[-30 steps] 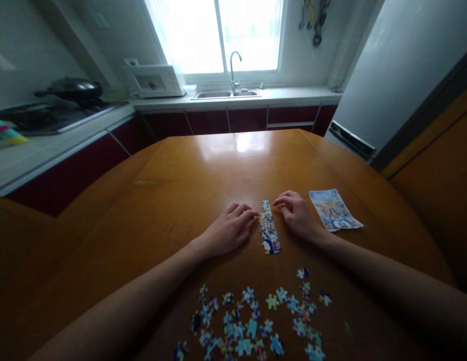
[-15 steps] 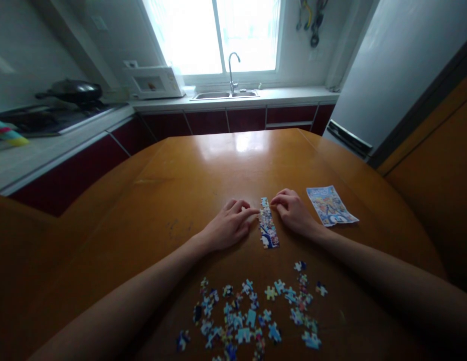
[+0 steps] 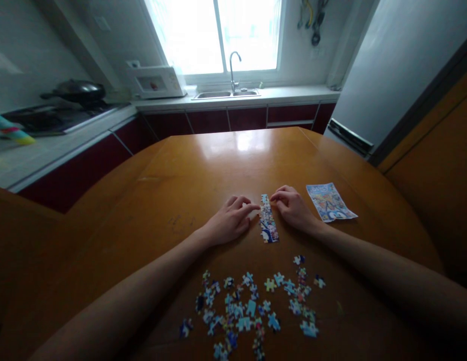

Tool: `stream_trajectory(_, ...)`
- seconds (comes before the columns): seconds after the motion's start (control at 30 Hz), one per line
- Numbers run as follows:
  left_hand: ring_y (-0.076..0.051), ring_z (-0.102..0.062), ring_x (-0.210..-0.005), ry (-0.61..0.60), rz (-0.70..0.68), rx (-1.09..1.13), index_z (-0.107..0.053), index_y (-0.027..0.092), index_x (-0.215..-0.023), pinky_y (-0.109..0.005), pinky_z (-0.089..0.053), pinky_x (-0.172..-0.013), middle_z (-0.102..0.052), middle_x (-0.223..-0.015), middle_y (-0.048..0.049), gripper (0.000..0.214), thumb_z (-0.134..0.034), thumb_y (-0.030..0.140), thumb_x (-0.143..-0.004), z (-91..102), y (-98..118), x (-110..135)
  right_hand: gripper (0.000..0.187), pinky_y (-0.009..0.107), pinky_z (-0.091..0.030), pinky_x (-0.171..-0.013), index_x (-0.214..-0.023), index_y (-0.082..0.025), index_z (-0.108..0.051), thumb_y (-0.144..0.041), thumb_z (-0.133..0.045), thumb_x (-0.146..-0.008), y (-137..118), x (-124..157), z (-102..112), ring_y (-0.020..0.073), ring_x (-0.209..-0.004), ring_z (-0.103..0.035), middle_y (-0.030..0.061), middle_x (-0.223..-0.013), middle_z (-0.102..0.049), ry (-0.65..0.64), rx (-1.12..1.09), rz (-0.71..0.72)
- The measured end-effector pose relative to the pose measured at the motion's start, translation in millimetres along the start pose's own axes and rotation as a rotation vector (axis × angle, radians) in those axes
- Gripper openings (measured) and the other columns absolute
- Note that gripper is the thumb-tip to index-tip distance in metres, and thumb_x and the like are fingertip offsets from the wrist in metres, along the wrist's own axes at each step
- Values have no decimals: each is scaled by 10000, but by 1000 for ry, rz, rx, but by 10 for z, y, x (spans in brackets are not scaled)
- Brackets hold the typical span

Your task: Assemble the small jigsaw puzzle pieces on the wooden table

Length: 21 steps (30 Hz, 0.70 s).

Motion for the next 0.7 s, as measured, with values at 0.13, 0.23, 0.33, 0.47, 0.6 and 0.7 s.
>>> stream_trajectory(0.13, -261, -461, -1140, 5, 17, 17, -509, 227, -1342, -451, -417, -1074, -550, -1235, -89, 390, -501, 206, -953, 14, -7, -3, 206, 384, -468, -855, -808, -187, -725, -75, -554, -835, -1, 2, -5, 215, -922, -585, 69, -910, -640, -7, 4, 3)
stream_trajectory(0.23, -258, -464, -1135, 12, 20, 30, -500, 223, -1349, -452, -415, -1075, -553, -1236, -90, 387, -493, 220, -962, 24, -5, -5, 203, 383, -470, -852, -806, -183, -724, -72, -555, -832, -5, 2, -8, 213, -913, -589, 71, -910, -639, -11, 5, 7)
stream_trajectory(0.33, -258, -463, -1138, 12, 21, 31, -492, 226, -1363, -450, -417, -1071, -554, -1234, -90, 409, -497, 211, -955, 16, -10, -2, 196, 384, -470, -860, -802, -187, -722, -78, -562, -829, 5, 1, -10, 212, -917, -592, 68, -907, -641, -12, 2, 2)
stream_trajectory(0.47, -257, -465, -1132, 14, 18, 25, -490, 221, -1367, -443, -420, -1066, -557, -1230, -88, 415, -501, 207, -952, 8, -15, 0, 188, 383, -471, -861, -789, -193, -718, -88, -569, -831, 29, 0, -20, 210, -913, -594, 63, -899, -643, -17, 3, -6)
stream_trajectory(0.6, -258, -476, -1125, 21, 12, 25, -510, 218, -1339, -450, -423, -1058, -567, -1211, -94, 365, -474, 240, -977, 17, -7, -9, 185, 387, -470, -864, -781, -196, -715, -86, -572, -823, 48, -2, -23, 208, -908, -596, 62, -897, -642, -19, 2, -17)
stream_trajectory(0.7, -260, -479, -1124, 19, 10, 25, -509, 222, -1341, -456, -422, -1056, -570, -1207, -95, 365, -474, 248, -978, 18, -4, -17, 181, 379, -472, -849, -782, -196, -720, -85, -582, -819, 42, -6, -19, 207, -901, -595, 63, -893, -643, -20, 3, -17)
Point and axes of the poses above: each hand's wrist, its own x-axis away from the middle knuckle, its own z-axis out of the back of the hand, y = z × x, the point moved 10 cm from there along -x, towards the middle knuckle
